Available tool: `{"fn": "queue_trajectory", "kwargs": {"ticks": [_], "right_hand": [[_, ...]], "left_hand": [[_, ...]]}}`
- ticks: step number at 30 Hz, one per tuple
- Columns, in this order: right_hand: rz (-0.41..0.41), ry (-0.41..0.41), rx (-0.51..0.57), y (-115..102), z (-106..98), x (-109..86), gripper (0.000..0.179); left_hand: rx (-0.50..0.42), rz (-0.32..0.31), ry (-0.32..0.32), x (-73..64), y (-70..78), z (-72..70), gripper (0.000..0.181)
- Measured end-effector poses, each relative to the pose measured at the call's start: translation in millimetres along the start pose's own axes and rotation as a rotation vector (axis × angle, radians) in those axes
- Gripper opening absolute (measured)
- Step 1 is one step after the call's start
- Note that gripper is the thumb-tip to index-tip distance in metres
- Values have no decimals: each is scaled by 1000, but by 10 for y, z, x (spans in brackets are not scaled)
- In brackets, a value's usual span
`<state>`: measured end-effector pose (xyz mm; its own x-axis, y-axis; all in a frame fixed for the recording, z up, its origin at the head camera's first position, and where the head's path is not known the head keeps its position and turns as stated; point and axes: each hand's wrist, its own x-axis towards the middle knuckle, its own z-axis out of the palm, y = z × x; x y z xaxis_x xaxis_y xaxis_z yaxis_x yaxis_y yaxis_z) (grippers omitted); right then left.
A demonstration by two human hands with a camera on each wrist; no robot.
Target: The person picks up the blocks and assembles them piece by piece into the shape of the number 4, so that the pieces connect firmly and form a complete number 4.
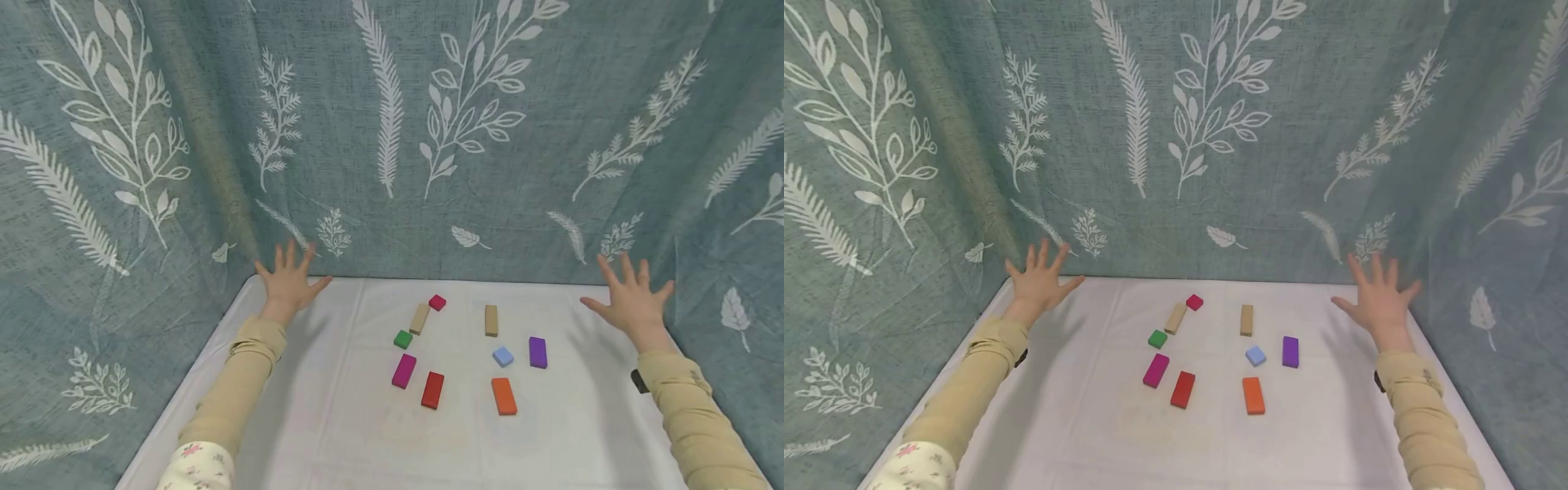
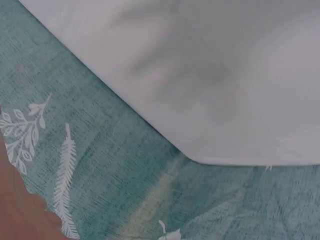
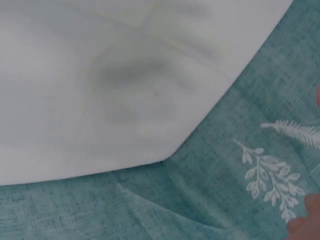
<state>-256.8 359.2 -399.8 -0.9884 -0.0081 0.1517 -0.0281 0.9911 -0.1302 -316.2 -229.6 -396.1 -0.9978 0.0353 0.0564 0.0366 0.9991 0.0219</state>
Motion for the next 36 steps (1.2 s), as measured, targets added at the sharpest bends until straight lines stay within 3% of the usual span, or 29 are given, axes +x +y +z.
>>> {"fn": "queue_trajectory", "kwargs": {"ticks": [12, 20, 36], "right_hand": [[-60, 13, -15, -104, 108, -9, 93], [-132, 18, -38, -234, 175, -101, 93], [-258, -14, 58, -504, 297, -186, 91]], "left_hand": [[-36, 118, 51, 5, 159, 48, 80], [-98, 175, 49, -40, 303, 81, 78], [-214, 286, 96, -152, 643, 134, 74]]}}
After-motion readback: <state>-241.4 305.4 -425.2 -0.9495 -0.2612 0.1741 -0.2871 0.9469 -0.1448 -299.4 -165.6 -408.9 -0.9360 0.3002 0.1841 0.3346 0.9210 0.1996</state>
